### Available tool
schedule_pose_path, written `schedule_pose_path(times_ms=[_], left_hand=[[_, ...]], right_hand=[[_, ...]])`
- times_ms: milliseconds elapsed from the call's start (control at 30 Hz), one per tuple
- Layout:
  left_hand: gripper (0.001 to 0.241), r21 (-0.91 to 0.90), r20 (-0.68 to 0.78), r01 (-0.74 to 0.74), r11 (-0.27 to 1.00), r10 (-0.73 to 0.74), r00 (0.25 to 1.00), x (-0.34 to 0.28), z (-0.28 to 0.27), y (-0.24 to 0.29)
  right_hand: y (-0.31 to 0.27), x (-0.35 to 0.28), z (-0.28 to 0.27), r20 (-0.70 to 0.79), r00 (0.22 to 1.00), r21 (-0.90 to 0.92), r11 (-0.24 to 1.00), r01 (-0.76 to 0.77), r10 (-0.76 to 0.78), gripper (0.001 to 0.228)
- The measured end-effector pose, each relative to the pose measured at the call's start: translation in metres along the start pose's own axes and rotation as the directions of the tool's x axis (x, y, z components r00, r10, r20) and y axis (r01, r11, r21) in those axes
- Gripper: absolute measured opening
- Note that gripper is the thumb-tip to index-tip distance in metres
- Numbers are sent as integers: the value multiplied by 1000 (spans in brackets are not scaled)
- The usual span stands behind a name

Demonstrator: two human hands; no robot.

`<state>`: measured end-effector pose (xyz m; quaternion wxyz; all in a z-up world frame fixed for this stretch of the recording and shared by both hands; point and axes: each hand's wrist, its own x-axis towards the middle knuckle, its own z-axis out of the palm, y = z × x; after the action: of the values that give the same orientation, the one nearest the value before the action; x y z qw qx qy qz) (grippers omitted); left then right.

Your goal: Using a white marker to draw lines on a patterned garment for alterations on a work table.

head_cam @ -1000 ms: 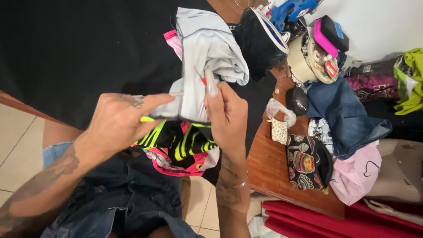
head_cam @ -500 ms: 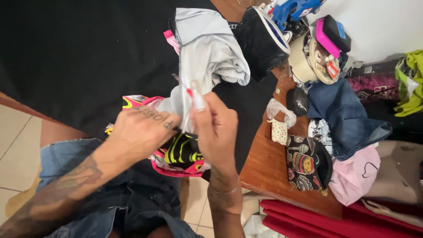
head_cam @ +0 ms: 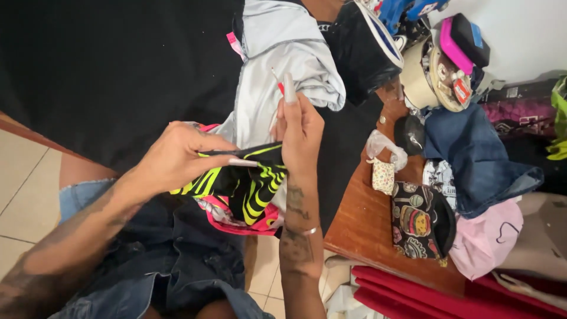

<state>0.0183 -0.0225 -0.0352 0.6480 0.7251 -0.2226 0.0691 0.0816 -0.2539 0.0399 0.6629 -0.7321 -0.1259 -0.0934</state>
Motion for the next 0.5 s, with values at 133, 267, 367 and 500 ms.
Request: schedule_pose_path(times_ms=[133, 267, 367, 500], left_hand=[[20, -155, 58, 110, 982, -102, 993, 3, 4, -11], [23, -150, 70, 184, 972, -175, 982, 0, 8, -20], [20, -84, 36, 206, 975, -204, 978, -3, 12, -29], [12, -97, -8, 313, 945, -315, 949, -1, 8, -30]], right_hand=[[46, 18, -7, -26, 999, -89, 995, -40, 38, 41], [60, 23, -4, -32, 995, -441, 892, -97, 92, 38], [24, 4, -5, -12, 999, -700, 713, 26, -48, 30], [-5, -51, -18, -133, 949, -835, 548, 48, -286, 24]])
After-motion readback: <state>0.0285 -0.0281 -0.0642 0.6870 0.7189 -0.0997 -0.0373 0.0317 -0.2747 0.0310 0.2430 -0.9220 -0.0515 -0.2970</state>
